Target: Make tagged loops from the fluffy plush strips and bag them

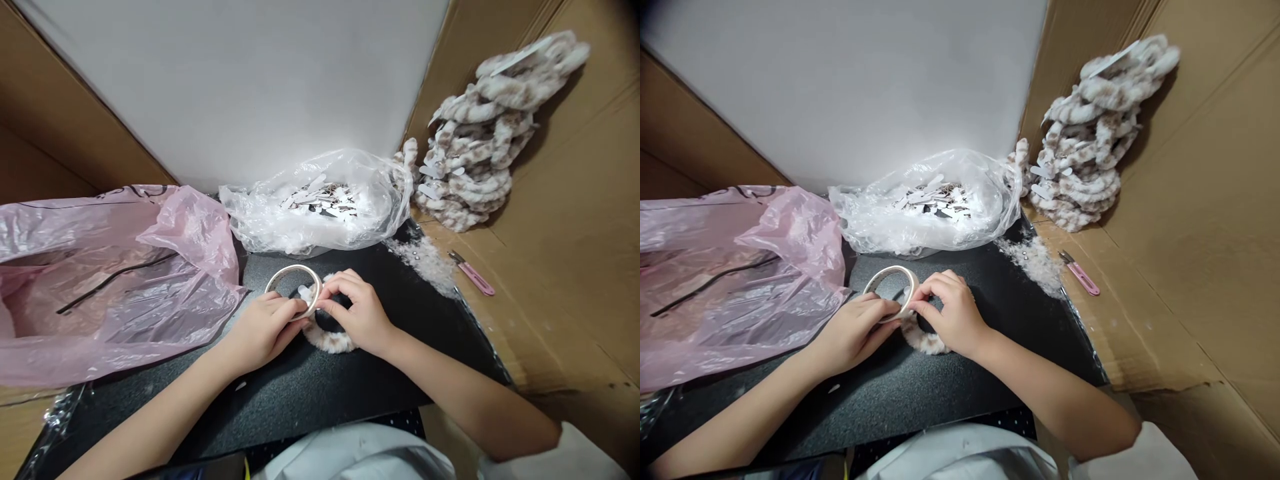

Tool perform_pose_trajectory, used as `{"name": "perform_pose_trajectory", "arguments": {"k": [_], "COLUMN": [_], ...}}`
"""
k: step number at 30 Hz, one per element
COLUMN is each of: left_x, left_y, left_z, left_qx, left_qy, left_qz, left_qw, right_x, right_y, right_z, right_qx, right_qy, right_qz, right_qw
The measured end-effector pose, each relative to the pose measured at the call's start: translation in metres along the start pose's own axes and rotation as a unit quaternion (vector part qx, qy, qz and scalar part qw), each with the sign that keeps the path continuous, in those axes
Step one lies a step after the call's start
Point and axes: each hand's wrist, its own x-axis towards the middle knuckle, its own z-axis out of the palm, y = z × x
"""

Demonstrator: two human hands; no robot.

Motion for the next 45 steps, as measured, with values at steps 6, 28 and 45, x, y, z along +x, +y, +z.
{"name": "perform_pose_trajectory", "arguments": {"k": [6,28,45], "left_x": [0.0,-0.001,0.0], "left_y": [-0.005,-0.019,0.0], "left_z": [-0.004,-0.036,-0.033], "left_qx": [0.03,0.104,0.075], "left_qy": [0.02,0.099,0.157], "left_qz": [0.003,-0.012,-0.136], "left_qw": [0.999,0.99,0.975], "right_x": [0.005,0.023,0.056], "right_y": [-0.01,-0.016,-0.062], "right_z": [-0.015,-0.056,0.0], "right_qx": [0.037,0.242,-0.425], "right_qy": [-0.189,-0.036,-0.244], "right_qz": [-0.028,0.07,-0.243], "right_qw": [0.981,0.967,0.837]}}
